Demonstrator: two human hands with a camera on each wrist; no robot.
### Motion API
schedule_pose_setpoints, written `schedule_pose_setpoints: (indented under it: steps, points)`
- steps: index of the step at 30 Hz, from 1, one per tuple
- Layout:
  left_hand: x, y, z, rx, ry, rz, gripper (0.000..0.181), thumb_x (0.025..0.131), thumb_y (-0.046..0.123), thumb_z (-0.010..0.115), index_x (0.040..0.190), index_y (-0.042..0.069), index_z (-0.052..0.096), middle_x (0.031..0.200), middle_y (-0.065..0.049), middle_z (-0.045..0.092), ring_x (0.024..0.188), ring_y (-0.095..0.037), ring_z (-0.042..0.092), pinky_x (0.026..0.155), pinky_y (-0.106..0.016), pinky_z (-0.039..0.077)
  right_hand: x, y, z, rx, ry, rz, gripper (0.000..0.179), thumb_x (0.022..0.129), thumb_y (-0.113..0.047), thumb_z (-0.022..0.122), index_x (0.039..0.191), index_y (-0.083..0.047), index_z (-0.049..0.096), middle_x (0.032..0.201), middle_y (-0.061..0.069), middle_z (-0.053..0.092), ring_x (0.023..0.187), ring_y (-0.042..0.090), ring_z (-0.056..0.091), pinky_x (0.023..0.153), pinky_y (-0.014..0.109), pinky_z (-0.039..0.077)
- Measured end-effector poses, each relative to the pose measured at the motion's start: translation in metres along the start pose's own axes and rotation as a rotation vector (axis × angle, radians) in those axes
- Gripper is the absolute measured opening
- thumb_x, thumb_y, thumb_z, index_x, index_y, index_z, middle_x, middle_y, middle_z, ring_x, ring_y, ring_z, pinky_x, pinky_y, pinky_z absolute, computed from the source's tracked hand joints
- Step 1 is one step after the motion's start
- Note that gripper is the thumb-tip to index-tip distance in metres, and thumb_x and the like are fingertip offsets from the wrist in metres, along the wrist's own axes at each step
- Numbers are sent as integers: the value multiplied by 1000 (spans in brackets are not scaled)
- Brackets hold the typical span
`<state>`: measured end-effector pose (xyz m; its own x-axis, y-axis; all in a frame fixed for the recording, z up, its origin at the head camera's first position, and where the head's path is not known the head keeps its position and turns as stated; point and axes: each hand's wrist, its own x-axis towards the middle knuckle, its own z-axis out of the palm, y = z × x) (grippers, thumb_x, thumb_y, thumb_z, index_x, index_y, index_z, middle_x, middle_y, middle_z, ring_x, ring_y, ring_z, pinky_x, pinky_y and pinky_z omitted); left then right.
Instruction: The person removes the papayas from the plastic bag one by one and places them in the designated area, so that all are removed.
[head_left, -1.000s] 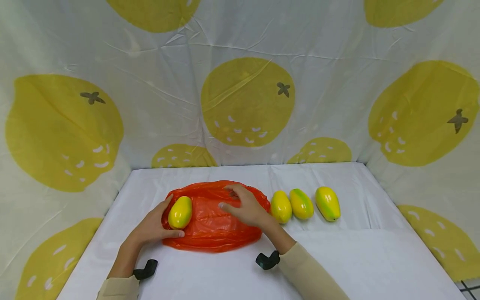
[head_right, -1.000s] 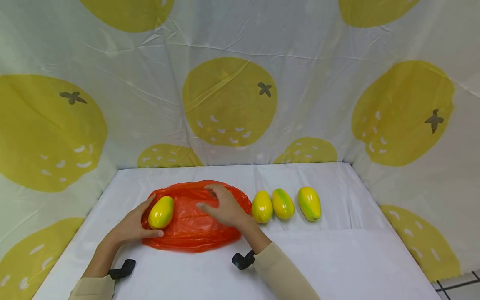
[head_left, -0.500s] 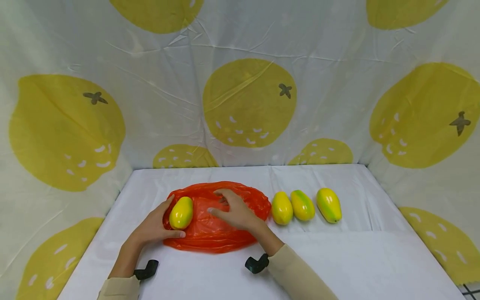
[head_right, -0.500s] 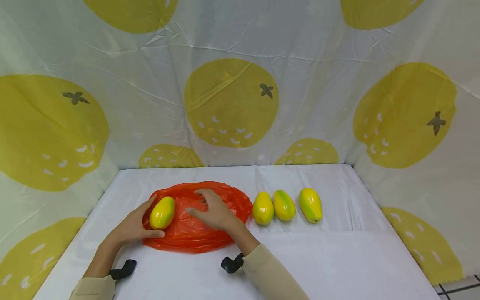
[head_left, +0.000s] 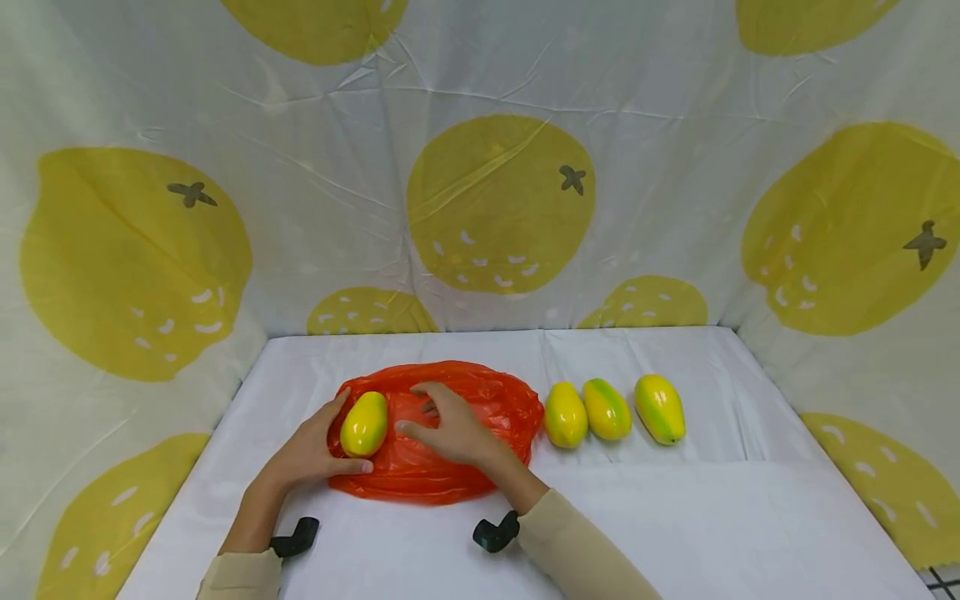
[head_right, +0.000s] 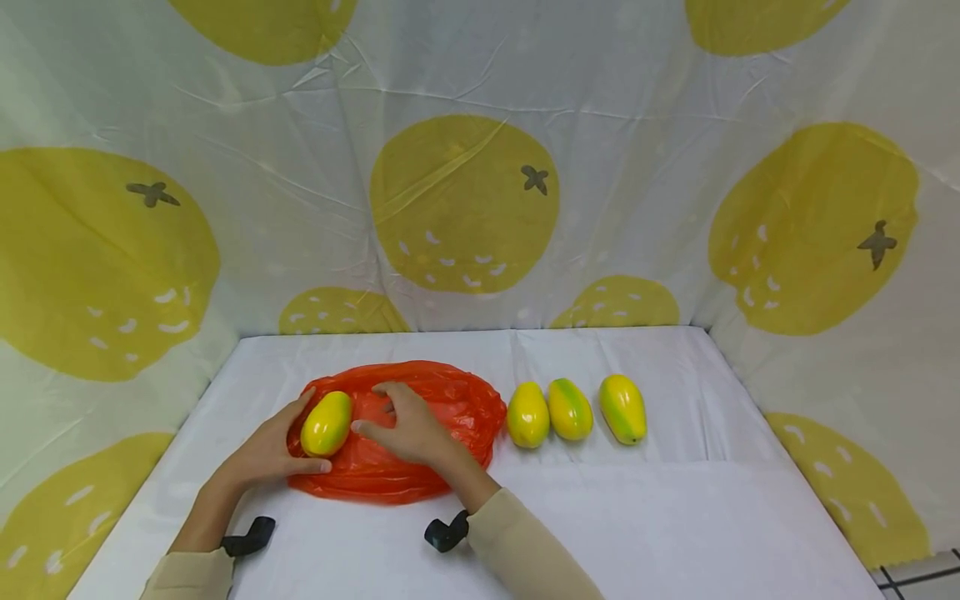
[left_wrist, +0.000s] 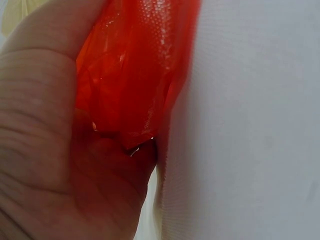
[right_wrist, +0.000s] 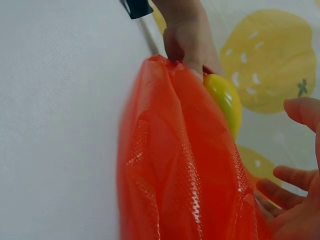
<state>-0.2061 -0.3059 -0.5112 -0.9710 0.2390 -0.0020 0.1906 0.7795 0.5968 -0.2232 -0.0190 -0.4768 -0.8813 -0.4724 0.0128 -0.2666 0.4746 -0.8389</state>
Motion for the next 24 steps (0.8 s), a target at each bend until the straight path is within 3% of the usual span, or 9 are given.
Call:
schedule_pose_setpoints:
  steps: [8,24]
  points:
    - [-1,-1,0,3,-3,-4,130,69,59,89,164,6,18,163,-25,35,145,-49,38,110,-74,38,6,-3,16,-18,-1,65,73,90,-63,69,149,-27,47,147,-3,54,125,16,58,96,38,59]
    - [0,-1,1,3,0,2,129,70,59,89,165,7,18,163,-24,34,146,-48,38,111,-74,37,14,-6,35,-63,-35,38,81,89,-64,69,153,-21,42,149,-1,52,122,15,59,94,32,58]
